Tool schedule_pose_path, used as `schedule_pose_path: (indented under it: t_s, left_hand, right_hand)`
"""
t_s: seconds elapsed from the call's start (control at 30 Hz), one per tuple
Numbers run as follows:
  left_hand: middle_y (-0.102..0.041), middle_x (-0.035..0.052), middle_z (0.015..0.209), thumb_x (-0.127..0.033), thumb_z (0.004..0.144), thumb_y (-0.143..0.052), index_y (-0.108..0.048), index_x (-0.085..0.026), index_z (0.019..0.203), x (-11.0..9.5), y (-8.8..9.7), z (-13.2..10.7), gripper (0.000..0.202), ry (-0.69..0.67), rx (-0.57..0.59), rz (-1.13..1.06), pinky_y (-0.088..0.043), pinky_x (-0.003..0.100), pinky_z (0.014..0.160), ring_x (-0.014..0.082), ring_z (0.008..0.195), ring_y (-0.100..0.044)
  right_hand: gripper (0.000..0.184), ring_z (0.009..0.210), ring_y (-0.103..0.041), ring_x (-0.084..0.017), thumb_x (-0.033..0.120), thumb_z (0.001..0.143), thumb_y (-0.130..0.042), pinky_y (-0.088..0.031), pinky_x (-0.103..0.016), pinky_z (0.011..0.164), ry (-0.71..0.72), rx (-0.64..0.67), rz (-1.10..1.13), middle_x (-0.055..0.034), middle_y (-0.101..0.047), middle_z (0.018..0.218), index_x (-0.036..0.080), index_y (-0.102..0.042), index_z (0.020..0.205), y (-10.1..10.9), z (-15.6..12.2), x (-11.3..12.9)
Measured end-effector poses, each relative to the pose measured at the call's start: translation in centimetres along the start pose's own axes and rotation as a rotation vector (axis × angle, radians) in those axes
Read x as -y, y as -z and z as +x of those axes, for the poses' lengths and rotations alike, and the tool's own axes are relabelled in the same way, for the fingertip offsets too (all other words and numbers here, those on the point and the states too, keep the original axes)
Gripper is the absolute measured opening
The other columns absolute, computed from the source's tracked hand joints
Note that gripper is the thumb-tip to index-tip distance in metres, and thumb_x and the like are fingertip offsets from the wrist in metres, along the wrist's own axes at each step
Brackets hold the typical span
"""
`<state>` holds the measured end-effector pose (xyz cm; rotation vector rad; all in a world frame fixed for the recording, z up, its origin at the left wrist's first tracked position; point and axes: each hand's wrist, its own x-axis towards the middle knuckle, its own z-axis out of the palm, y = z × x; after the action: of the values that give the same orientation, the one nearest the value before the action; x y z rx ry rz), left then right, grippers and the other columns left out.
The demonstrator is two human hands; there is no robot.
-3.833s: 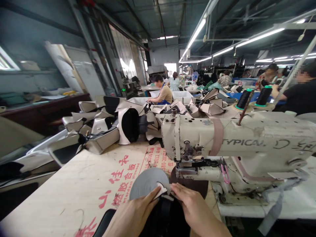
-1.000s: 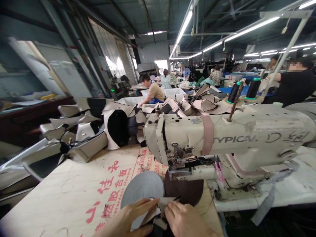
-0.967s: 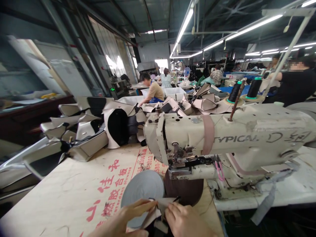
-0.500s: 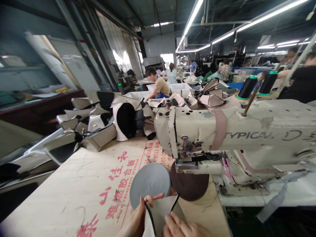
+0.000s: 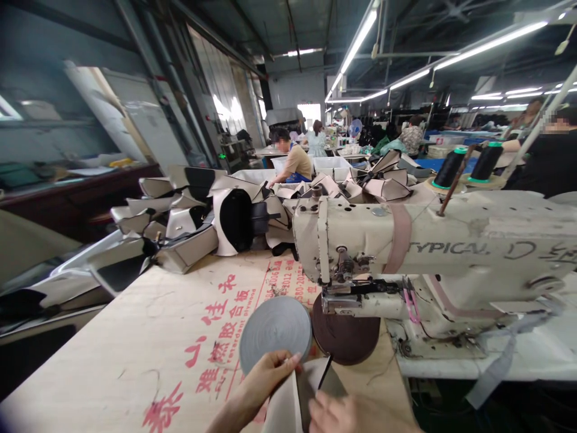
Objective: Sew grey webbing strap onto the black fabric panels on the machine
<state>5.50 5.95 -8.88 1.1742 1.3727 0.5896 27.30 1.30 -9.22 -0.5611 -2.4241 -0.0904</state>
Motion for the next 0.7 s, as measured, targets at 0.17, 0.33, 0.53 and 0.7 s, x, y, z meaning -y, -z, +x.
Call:
schedule_pose_path:
  t_s: [0.17,0.33,0.53,0.7]
  left_hand:
    - [-0.064,0.0048,0.100,-0.043,0.068,-0.066,-0.062,-0.017,0.093,-6.1,2.6,-2.8,0.036,-0.182,-0.061,0.070,-0.045,0.024,0.076,0.0193,0.091,-0.059]
    - [-0.059,0.0052,0.123,-0.025,0.073,-0.055,-0.056,-0.026,0.120,-9.5,-0.7,-9.2,0.046,-0.273,0.053,0.812,-0.044,0.033,0.092,0.0259,0.108,-0.056]
    - [-0.057,0.0014,0.126,0.005,0.060,-0.035,-0.047,-0.023,0.129,-8.2,-2.6,-6.0,0.076,-0.474,0.050,1.068,-0.041,0.028,0.097,0.0171,0.111,-0.054]
    - [-0.064,-0.0007,0.113,-0.002,0.079,-0.037,-0.053,-0.028,0.121,-9.0,-1.0,-3.9,0.051,-0.733,0.196,1.080,-0.046,0.025,0.088,0.0152,0.099,-0.060]
  right_hand:
    - [0.043,0.098,-0.061,-0.018,0.002,0.078,-0.030,-0.050,-0.025,0.085,-0.092,0.257,0.133,-0.0132,-0.064,0.108,0.007,-0.061,0.107,5.3,2.2,-2.8]
    - [0.046,0.103,-0.058,-0.016,-0.002,0.072,-0.036,-0.048,-0.024,0.087,-0.184,0.410,0.160,-0.0099,-0.060,0.115,0.010,-0.056,0.112,5.6,2.1,-3.6]
    - [0.027,0.095,-0.061,-0.018,0.003,0.084,-0.040,-0.052,-0.027,0.077,-0.093,0.376,0.006,-0.0091,-0.063,0.105,0.011,-0.056,0.105,4.8,3.4,-5.1]
    - [0.017,0.086,-0.060,-0.016,0.007,0.087,-0.042,-0.051,-0.025,0.074,-0.071,0.381,-0.026,-0.0059,-0.063,0.090,0.012,-0.056,0.096,4.1,3.0,-6.0]
